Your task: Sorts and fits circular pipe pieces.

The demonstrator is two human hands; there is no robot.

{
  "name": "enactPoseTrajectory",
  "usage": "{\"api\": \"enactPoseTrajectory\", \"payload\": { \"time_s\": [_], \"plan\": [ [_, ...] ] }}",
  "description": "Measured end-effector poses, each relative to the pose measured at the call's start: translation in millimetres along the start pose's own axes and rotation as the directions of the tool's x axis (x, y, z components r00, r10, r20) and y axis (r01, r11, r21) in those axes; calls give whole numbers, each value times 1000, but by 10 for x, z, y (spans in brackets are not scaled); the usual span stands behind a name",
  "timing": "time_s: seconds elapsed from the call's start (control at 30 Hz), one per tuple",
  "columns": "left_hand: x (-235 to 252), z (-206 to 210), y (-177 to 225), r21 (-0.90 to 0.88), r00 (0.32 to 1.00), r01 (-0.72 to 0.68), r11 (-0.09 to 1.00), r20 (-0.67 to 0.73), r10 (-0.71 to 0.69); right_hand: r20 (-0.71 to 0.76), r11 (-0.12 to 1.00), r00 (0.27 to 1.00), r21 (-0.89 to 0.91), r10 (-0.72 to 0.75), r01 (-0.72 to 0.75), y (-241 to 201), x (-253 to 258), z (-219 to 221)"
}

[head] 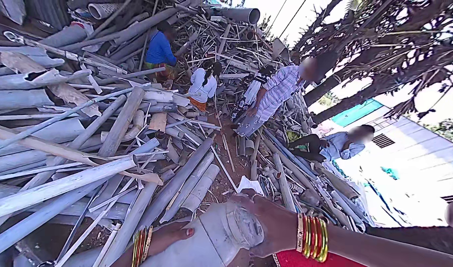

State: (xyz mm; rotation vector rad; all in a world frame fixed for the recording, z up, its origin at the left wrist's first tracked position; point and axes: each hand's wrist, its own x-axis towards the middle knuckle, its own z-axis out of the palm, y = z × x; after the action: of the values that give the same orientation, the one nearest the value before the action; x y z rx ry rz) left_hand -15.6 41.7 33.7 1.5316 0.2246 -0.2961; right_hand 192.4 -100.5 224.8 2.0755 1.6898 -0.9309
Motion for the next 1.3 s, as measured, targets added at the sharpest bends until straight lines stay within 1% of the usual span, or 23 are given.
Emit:
{"api": "enactPoseTrajectory", "payload": {
  "time_s": [0.13,0.2,0.23,0.27,0.3,0.33,0.37,0.4,0.43,0.47,0.53,0.57,0.63,0.73,0.87,0.93,1.0,1.07,1.13,1.17,1.2,1.23,1.3],
  "plan": [
    [-1,-1,12,17,1000,-10,1000,12,10,-43,957,972,-192,-229,217,98,-19,10],
    [-7,-4,16,22,1000,-11,1000,18,10,-58,876,915,-320,-398,361,190,-16,34],
    [-7,-8,19,24,1000,-14,1000,20,13,-53,797,863,-416,-502,438,229,-15,29],
    [-12,-9,23,19,1000,-13,1000,22,13,-1,700,817,-515,-577,494,223,-39,-12],
    [-27,-13,28,5,1000,-13,1000,18,13,84,589,788,-617,-609,521,160,-105,-84],
    [-33,-18,34,-9,1000,-12,1000,10,12,88,436,731,-752,-676,494,124,-173,-133],
    [-35,-20,31,-18,1000,-9,1000,-1,9,25,310,648,-864,-762,397,143,-216,-159],
    [-36,-20,31,-19,1000,-5,1000,-9,4,-48,271,589,-916,-807,296,176,-261,-194],
    [-33,-21,35,-19,1000,0,1000,-10,0,-113,302,576,-922,-810,244,222,-316,-249],
    [-24,-24,31,-18,1000,-1,1000,-10,1,-183,390,593,-889,-784,240,287,-373,-309],
    [-7,-41,1,-5,1000,-4,1000,-4,4,-343,635,662,-727,-666,262,481,-434,-374],
    [-3,-46,-8,-4,1000,-7,1000,-3,7,-402,730,697,-633,-594,256,569,-438,-391],
    [-17,-37,6,-15,1000,-13,1000,-14,13,-469,863,764,-455,-443,221,685,-432,-399],
    [-5,-66,-44,16,1000,-10,1000,-24,11,-484,954,843,-281,-234,103,850,-384,-342],
    [-3,-92,-39,40,1000,9,999,-15,-8,-472,990,880,-137,-46,-22,960,-379,-233],
    [-27,-82,-7,33,999,25,999,-38,-23,-511,998,859,-54,-42,16,972,-410,-158],
    [-60,-67,33,42,999,20,999,-48,-18,-603,992,792,7,-93,122,966,-443,-78],
    [-102,-47,99,41,998,13,999,-64,-11,-754,969,641,25,-142,245,927,-455,-14],
    [-114,-30,134,38,997,4,999,-74,-1,-893,934,424,10,-153,358,855,-418,38],
    [-114,-22,137,31,997,-5,999,-77,8,-932,923,330,-13,-150,384,800,-353,95],
    [-108,-8,138,27,997,-9,1000,-78,11,-942,917,303,-16,-147,398,731,-245,198],
    [-125,19,166,21,997,-13,1000,-80,14,-921,911,361,18,-146,413,655,-105,363],
    [-176,30,219,19,996,2,1000,-94,0,-812,887,569,161,-130,432,511,199,664]
  ]
}}
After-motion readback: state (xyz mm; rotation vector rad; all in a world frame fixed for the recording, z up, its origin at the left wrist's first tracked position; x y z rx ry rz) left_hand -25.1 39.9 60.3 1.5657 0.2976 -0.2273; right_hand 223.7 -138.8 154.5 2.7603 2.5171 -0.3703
